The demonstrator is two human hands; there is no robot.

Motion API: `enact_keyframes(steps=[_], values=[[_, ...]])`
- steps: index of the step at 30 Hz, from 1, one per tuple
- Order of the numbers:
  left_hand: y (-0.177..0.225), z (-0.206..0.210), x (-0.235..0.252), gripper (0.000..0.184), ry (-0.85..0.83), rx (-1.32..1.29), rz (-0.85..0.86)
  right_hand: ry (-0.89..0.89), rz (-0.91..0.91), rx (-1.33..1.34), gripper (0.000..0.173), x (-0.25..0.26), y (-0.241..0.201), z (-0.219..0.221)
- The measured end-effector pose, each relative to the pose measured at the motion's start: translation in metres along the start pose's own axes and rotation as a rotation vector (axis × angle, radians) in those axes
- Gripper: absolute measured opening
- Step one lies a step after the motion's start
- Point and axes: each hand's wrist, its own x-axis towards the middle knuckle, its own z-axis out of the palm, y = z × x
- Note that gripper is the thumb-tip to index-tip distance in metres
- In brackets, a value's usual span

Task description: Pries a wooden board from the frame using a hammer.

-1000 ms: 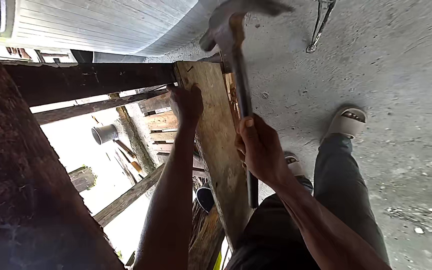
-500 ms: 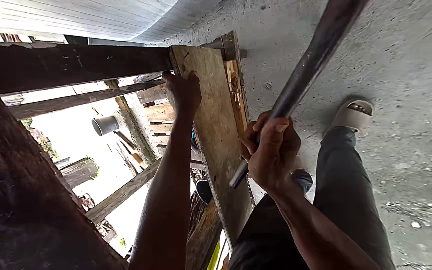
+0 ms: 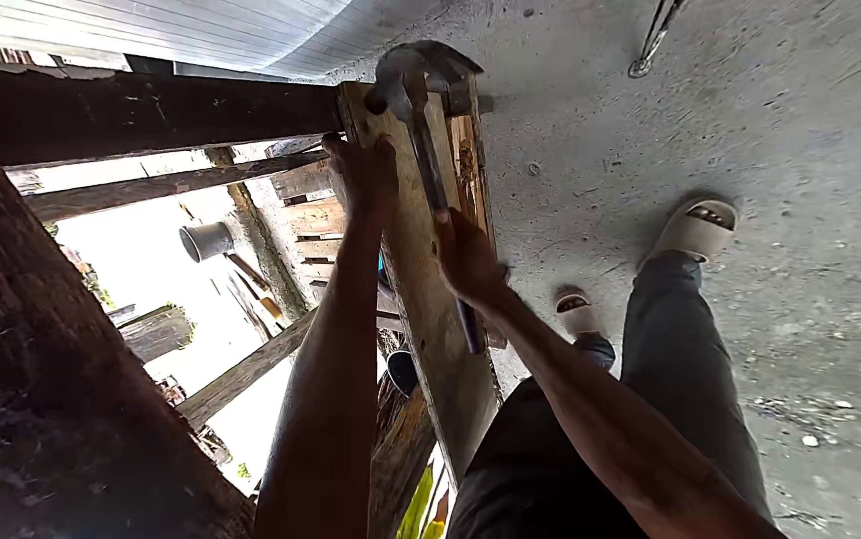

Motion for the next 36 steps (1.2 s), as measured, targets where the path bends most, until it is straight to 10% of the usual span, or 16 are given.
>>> enact_keyframes(steps=[7,12,17,23,27,32,36], values=[[-0.002,0.001,0.002,0.069,0.010,0.021,0.020,0.243,-0.234,0.422,0.047,-0.026,-0.031,-0.013],[-0.002,-0.001,-0.002,0.069,0.015,0.019,0.002,-0.023,0.006,0.111,0.049,0.006,-0.002,0.007],[-0.001,0.000,0.006,0.067,0.005,0.006,0.018,0.185,-0.231,0.588,0.048,-0.019,-0.033,-0.009],[0.001,-0.004,0.000,0.070,0.004,0.046,-0.013,-0.064,0.030,0.176,0.047,0.013,-0.004,0.011],[0.000,-0.001,0.000,0.067,-0.002,0.034,-0.011,0.114,-0.210,0.471,0.046,-0.010,-0.021,0.000],[0.005,-0.004,-0.002,0.069,0.006,0.055,-0.032,-0.050,0.064,0.196,0.050,0.010,0.008,0.014],[0.004,-0.003,-0.001,0.070,-0.001,0.081,-0.007,0.061,-0.047,0.432,0.047,-0.001,-0.012,-0.006]])
